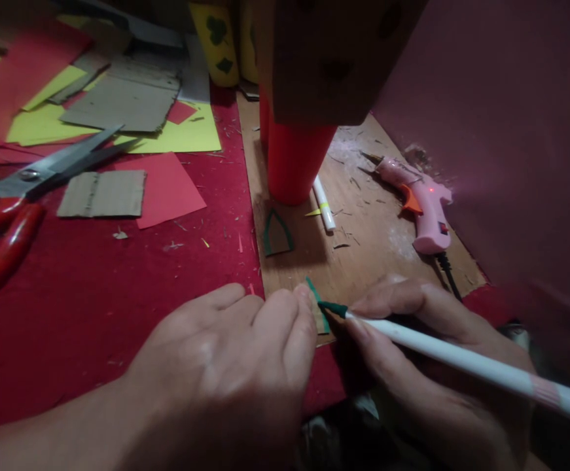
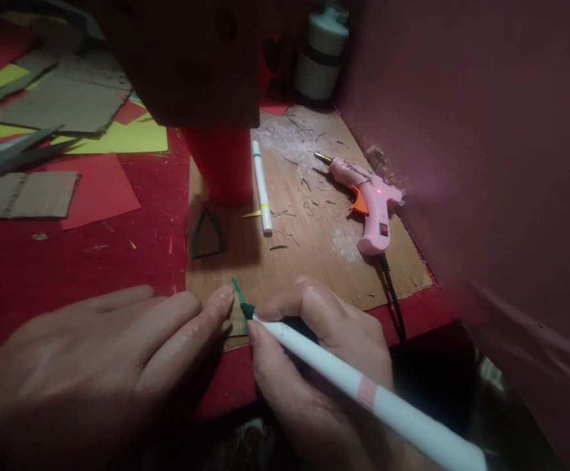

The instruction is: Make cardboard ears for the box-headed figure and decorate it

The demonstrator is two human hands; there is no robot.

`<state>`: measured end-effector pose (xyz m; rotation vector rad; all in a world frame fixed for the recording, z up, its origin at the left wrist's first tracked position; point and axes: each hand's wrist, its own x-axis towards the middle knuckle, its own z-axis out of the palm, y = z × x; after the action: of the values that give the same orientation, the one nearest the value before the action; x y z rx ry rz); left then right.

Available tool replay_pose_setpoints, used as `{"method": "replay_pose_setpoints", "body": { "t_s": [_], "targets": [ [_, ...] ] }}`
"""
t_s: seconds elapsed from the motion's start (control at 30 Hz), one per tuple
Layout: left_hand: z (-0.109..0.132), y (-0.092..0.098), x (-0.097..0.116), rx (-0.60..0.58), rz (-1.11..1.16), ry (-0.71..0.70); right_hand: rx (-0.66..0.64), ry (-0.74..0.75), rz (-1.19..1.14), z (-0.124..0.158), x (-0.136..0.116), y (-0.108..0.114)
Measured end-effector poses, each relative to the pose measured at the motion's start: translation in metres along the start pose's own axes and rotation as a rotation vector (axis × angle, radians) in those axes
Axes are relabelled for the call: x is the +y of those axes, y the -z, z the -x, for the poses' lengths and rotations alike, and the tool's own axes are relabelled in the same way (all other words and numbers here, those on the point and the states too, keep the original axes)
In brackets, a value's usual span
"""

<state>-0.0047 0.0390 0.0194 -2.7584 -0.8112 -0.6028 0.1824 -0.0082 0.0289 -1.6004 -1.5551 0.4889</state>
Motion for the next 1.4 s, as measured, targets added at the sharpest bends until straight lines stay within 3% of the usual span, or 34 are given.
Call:
{"method": "replay_pose_setpoints", "body": {
  "t_s": [0.3,0.7,0.93,1.23,1.4],
  "targets": [
    [-0.002,-0.002,-0.003,-0.027,0.01,-0.021,-0.052,0.014,0.009,-0.002,-0.001,0.002],
    [-0.003,0.002,-0.003,-0.041,-0.015,-0.043,-0.005,0.006,0.014,0.001,-0.003,0.001],
    [-0.002,0.002,-0.001,-0.04,-0.044,-0.012,-0.055,-0.036,0.038,0.002,-0.004,0.004],
    [-0.002,0.002,-0.002,-0.037,-0.035,-0.02,-0.176,0.058,-0.087,0.0,0.009,0.01],
    [-0.004,0.003,-0.001,-0.055,-0.046,-0.021,-0.04,0.043,-0.11,0.001,0.008,0.006]
  ]
}}
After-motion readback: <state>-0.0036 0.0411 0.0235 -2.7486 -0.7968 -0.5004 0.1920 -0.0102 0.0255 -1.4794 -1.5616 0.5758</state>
